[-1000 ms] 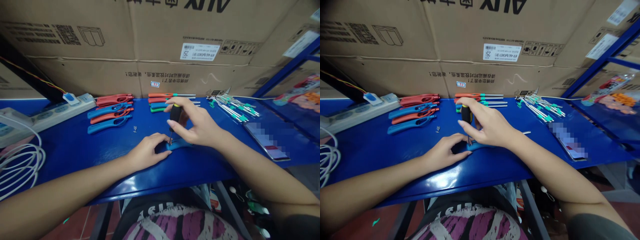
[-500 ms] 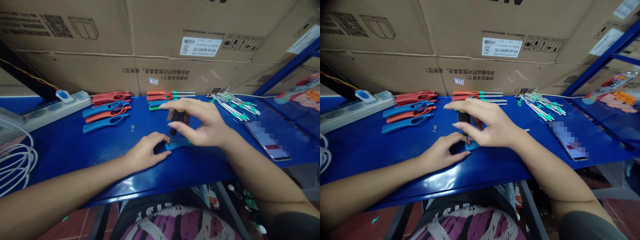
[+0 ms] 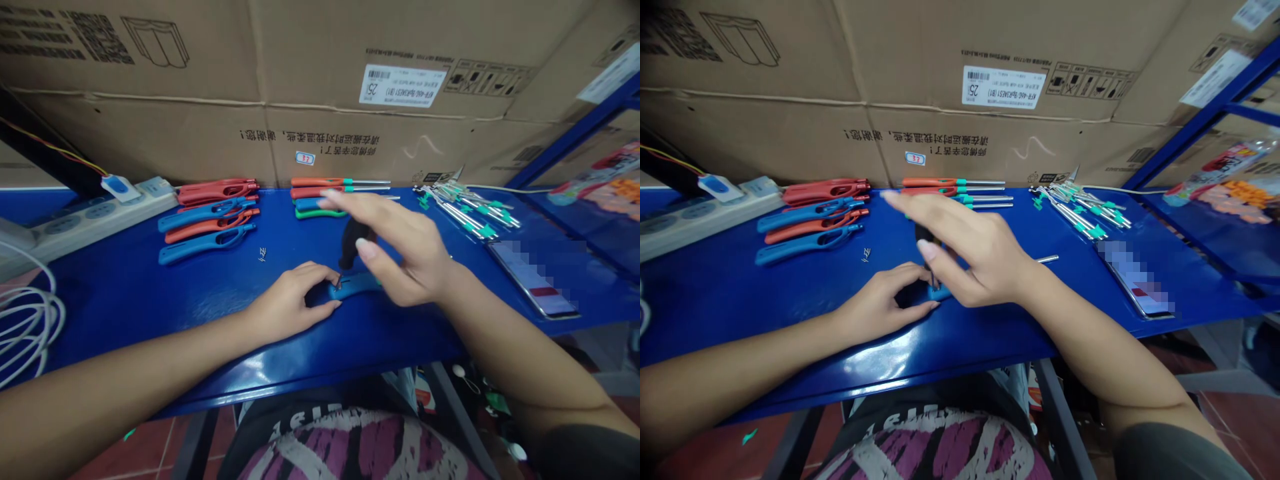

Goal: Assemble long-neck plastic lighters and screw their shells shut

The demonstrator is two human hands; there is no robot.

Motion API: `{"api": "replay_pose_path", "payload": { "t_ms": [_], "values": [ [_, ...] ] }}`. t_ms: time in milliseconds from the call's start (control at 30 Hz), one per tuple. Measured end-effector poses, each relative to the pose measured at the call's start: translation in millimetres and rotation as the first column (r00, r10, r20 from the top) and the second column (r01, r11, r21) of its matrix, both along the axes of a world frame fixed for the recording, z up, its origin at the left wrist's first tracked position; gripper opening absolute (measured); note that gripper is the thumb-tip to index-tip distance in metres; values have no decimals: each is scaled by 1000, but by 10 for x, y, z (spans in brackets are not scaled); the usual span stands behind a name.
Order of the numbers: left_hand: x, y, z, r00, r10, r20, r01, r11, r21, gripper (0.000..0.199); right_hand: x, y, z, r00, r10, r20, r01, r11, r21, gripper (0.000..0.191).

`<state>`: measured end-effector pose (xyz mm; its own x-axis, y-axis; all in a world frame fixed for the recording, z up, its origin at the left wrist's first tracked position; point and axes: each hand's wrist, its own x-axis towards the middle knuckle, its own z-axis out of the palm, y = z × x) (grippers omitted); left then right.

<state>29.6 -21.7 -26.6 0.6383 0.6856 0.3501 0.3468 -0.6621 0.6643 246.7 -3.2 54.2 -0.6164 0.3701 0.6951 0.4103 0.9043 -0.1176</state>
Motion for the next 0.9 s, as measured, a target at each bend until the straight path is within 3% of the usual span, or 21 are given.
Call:
{"api": "replay_pose_path", "payload": {
  "t_ms": [100,233,367,400,533,700,833,900],
  "values": [
    [1,1,6,1000,2,-1,-3,1000,-10,17,-4,8,4,1000,-5,-14,3,995,-99,42],
    [4,5,8,1000,4,7,-4,1000,-9,15,7,33,-2,998,-46,-52,47,999,26,42],
    [2,9,3,1000,1,-3,-1,1000,-20,15,10,31,13,1000,13,-27,-16,992,-123,44],
    [2,10,1,1000,2,-4,-2,1000,-15,15,10,31,16,999,21,-26,-24,993,-118,42],
    [2,8,0,1000,5,5,-5,1000,8,15,9,28,24,999,-2,-49,8,993,114,38],
    [-1,4,10,1000,3,-7,-3,1000,-7,15,21,8,24,999,-1,-42,-1,999,-52,41],
    [1,4,13,1000,3,5,-3,1000,3,14,29,9,14,996,-20,-81,25,997,67,38],
    [3,5,18,1000,5,0,-5,1000,-10,14,19,10,12,997,-10,-78,12,1000,22,41]
  ]
}}
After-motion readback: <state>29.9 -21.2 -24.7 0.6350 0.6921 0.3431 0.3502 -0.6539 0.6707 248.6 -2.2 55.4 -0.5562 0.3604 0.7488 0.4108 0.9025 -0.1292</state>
